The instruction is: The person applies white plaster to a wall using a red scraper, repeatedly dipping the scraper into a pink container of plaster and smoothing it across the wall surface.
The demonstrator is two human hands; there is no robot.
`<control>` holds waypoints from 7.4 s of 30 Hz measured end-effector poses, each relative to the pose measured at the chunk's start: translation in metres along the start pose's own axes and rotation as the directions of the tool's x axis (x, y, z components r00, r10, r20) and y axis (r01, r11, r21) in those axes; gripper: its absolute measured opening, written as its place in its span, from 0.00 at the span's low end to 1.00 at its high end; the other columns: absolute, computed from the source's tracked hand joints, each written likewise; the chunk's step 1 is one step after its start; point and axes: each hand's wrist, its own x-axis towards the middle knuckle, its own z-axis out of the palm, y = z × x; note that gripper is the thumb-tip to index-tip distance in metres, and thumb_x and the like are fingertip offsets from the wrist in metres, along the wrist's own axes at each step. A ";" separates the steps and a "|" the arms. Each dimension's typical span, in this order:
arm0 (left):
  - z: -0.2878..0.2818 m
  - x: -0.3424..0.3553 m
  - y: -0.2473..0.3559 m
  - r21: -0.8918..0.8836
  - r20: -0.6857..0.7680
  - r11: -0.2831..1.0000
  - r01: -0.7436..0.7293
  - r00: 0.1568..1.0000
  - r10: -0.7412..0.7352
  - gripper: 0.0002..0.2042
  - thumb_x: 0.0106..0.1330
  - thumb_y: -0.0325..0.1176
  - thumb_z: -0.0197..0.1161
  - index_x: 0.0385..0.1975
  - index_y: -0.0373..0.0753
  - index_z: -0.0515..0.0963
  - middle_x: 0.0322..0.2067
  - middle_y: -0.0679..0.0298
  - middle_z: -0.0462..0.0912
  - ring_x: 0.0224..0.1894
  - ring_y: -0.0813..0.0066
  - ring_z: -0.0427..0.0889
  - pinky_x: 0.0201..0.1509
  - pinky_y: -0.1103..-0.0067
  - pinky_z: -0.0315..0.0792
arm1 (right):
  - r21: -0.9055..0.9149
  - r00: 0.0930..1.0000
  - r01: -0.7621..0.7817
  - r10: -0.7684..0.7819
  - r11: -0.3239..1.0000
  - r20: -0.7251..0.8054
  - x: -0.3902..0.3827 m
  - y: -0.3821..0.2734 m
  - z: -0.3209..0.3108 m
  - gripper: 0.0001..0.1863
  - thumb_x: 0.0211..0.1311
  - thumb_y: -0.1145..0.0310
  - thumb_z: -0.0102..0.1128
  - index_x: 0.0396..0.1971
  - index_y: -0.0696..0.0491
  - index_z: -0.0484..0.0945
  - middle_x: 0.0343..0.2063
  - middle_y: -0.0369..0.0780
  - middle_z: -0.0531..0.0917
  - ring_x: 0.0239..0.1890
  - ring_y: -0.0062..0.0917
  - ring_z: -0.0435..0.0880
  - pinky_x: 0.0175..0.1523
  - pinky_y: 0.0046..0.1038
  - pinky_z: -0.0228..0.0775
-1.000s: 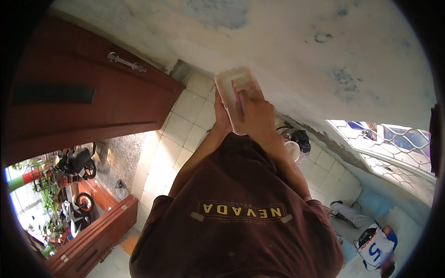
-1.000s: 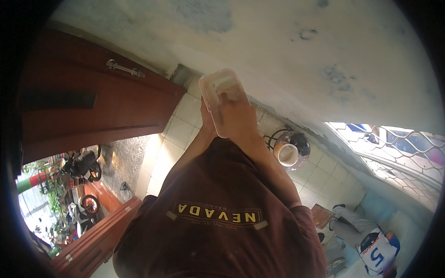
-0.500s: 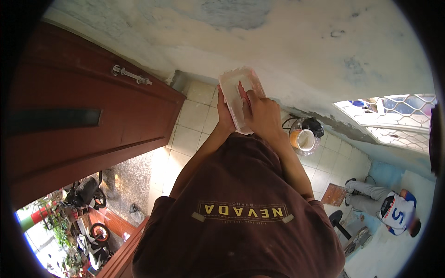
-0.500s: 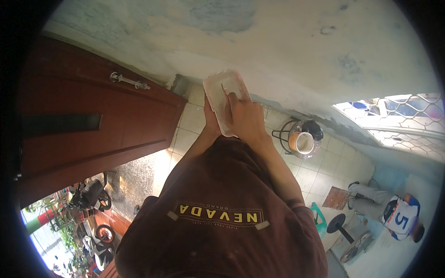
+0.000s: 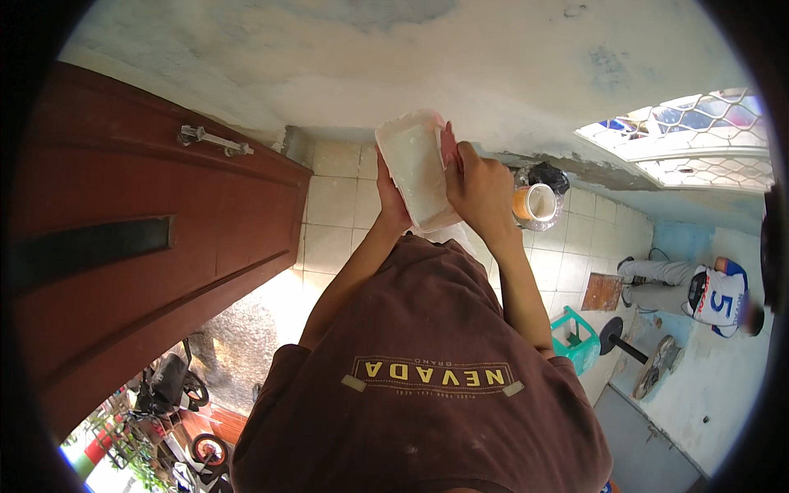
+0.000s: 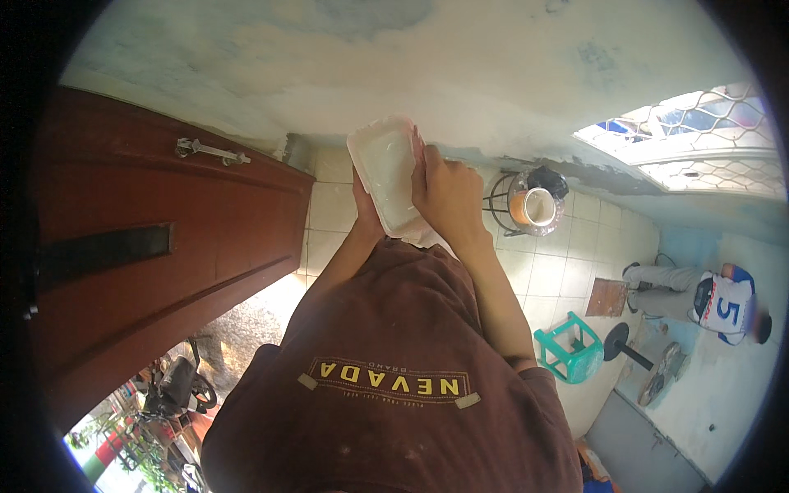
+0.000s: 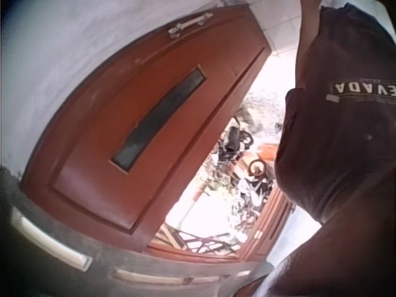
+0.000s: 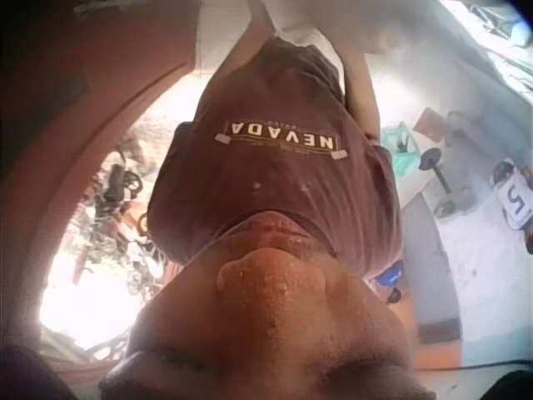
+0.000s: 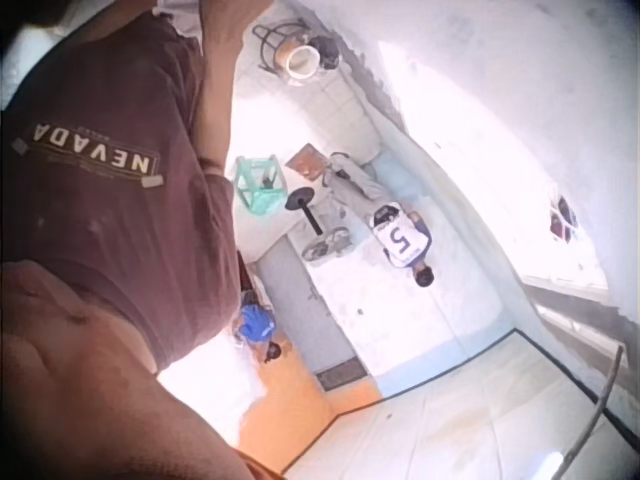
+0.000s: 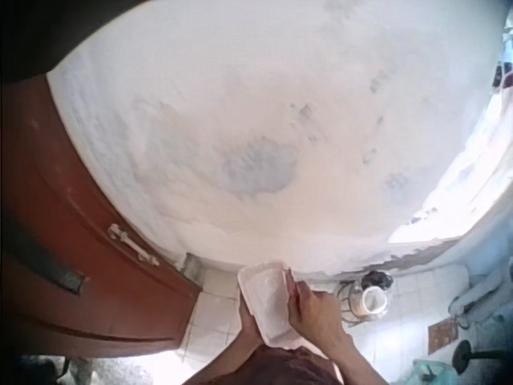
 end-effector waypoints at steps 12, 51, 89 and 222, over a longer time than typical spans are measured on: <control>-0.008 -0.031 0.015 -0.024 -0.013 0.998 0.062 0.998 -0.062 0.33 0.78 0.64 0.36 0.70 0.46 0.66 0.63 0.61 0.75 0.62 0.62 0.77 0.67 0.62 0.74 | 0.023 0.997 -0.019 0.017 1.000 0.075 -0.021 -0.029 0.019 0.08 0.63 0.67 0.59 0.34 0.57 0.79 0.35 0.57 0.85 0.21 0.47 0.85 0.26 0.45 0.77; -0.012 -0.058 0.024 0.091 -0.051 0.995 0.039 0.998 -0.035 0.39 0.74 0.71 0.35 0.72 0.47 0.64 0.63 0.60 0.75 0.64 0.61 0.77 0.66 0.62 0.75 | 0.003 1.000 0.010 -0.010 1.000 -0.016 -0.051 -0.049 0.025 0.08 0.61 0.68 0.62 0.37 0.56 0.82 0.22 0.50 0.82 0.20 0.45 0.84 0.25 0.42 0.75; -0.013 -0.076 0.005 0.104 -0.098 0.992 0.069 0.993 -0.058 0.43 0.72 0.74 0.35 0.73 0.43 0.63 0.64 0.56 0.75 0.64 0.59 0.77 0.68 0.61 0.73 | 0.029 0.999 -0.030 0.029 0.999 0.034 -0.083 -0.024 0.016 0.09 0.71 0.67 0.57 0.40 0.58 0.71 0.16 0.48 0.81 0.19 0.47 0.82 0.25 0.44 0.72; -0.016 -0.066 -0.003 -0.043 -0.093 0.991 0.126 0.987 -0.130 0.39 0.73 0.71 0.41 0.70 0.45 0.67 0.59 0.61 0.78 0.59 0.63 0.80 0.63 0.64 0.78 | -0.050 0.993 0.115 -0.115 0.992 -0.009 -0.086 -0.029 0.033 0.08 0.71 0.66 0.57 0.35 0.55 0.73 0.14 0.46 0.79 0.15 0.44 0.81 0.21 0.42 0.70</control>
